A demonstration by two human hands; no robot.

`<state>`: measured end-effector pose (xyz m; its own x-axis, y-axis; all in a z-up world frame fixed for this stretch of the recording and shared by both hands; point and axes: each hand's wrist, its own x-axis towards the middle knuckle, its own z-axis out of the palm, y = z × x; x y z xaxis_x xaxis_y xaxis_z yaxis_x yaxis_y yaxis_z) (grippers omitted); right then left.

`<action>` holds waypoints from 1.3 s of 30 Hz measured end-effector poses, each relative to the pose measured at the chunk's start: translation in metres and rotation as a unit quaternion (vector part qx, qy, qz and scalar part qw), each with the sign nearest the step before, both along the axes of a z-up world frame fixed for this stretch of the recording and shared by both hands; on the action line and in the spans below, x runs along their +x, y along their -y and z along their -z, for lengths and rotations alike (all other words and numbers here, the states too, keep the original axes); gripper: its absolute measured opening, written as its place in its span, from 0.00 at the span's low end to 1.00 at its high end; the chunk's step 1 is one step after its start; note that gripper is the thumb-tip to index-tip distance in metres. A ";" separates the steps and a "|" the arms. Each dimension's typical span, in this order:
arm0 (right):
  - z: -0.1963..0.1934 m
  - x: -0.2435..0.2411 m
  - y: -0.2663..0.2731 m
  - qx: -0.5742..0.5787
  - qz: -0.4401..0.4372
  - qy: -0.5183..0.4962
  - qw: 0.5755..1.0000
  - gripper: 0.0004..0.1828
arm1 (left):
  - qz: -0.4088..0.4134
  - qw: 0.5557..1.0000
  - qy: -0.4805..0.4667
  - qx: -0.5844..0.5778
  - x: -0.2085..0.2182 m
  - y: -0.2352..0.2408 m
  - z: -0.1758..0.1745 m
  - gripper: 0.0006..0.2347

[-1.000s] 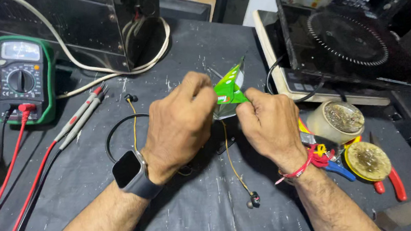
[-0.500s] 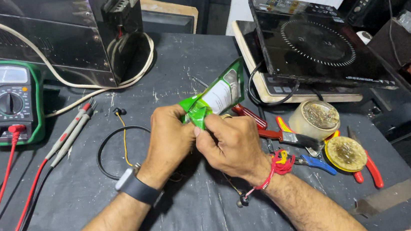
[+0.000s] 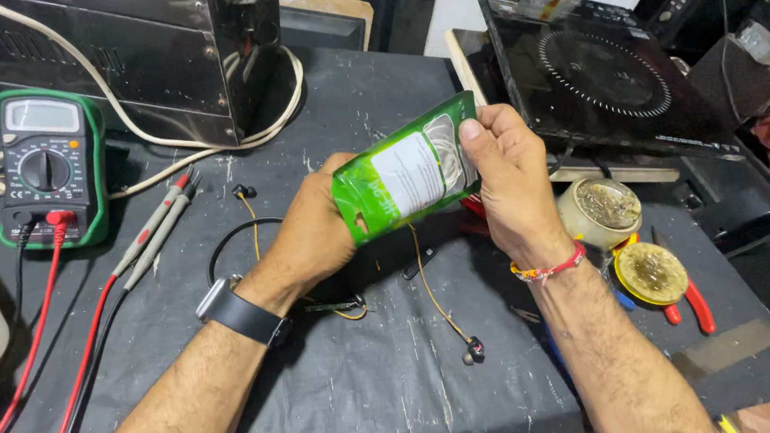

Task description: The person opens a green package containing white earphones and untangles the cable. They then handle a separate black earphone with exposed wires, stripping the insulation and twisting the internal conductors. The person continues to manipulate the wire ends, preparing them for connection.

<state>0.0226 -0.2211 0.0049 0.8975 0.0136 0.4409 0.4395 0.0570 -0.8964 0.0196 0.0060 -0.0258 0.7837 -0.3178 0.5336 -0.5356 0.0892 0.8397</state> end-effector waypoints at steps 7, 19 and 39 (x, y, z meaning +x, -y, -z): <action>-0.033 0.021 0.047 -0.081 0.275 0.135 0.948 0.08 | 0.044 0.961 -0.156 -0.222 0.019 -0.039 -0.019 0.05; -0.045 0.030 -0.007 -0.500 0.344 0.282 0.743 0.34 | 0.062 0.929 -0.327 -0.161 0.017 -0.038 -0.033 0.08; -0.001 0.017 0.010 -0.011 -0.012 -0.151 0.988 0.11 | 0.002 0.993 -0.118 -0.015 0.019 -0.050 -0.029 0.16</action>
<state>0.0399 -0.2309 0.0063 0.9874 0.0423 0.1526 0.1508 0.0435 -0.9876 0.0386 0.0562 0.0029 0.8867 -0.3074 0.3455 -0.3248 0.1180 0.9384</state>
